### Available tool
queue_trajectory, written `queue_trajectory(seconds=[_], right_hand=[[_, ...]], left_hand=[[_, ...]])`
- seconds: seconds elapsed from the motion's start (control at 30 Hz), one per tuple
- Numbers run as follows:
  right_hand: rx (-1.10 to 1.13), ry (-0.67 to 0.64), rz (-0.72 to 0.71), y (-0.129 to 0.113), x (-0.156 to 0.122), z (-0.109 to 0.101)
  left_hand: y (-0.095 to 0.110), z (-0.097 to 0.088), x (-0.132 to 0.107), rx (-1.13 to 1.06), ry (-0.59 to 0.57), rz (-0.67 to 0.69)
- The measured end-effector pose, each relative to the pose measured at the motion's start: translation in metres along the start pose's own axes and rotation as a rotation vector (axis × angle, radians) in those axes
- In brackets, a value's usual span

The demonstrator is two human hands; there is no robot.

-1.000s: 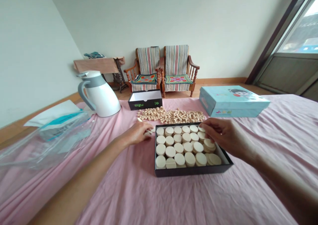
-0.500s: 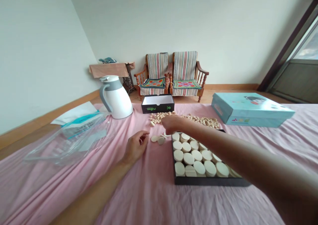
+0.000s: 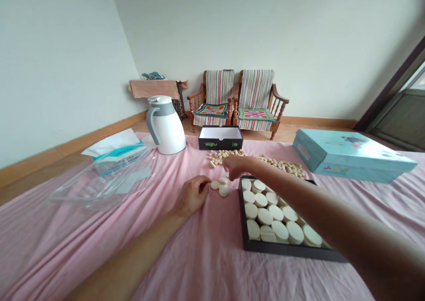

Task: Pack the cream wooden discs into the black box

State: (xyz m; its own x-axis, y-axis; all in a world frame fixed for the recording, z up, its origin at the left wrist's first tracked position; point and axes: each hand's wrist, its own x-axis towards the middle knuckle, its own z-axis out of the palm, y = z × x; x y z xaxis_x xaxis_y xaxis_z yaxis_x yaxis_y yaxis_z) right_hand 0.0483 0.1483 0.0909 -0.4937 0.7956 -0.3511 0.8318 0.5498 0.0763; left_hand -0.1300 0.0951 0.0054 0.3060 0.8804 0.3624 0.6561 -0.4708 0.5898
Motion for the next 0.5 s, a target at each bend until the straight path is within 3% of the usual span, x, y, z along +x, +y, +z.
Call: queue_trajectory(seconds=[0.13, 0.27, 0.5], right_hand=[[0.001, 0.043, -0.054, -0.004, -0.004, -0.005], [0.0, 0.004, -0.088, -0.012, 0.001, -0.002], [0.03, -0.006, -0.156, -0.007, 0.003, 0.003]], left_hand=[[0.0, 0.001, 0.0, -0.001, -0.007, -0.002], [-0.003, 0.001, 0.0, 0.009, -0.016, 0.002], [-0.004, 0.0, 0.001, 0.01, -0.022, 0.009]])
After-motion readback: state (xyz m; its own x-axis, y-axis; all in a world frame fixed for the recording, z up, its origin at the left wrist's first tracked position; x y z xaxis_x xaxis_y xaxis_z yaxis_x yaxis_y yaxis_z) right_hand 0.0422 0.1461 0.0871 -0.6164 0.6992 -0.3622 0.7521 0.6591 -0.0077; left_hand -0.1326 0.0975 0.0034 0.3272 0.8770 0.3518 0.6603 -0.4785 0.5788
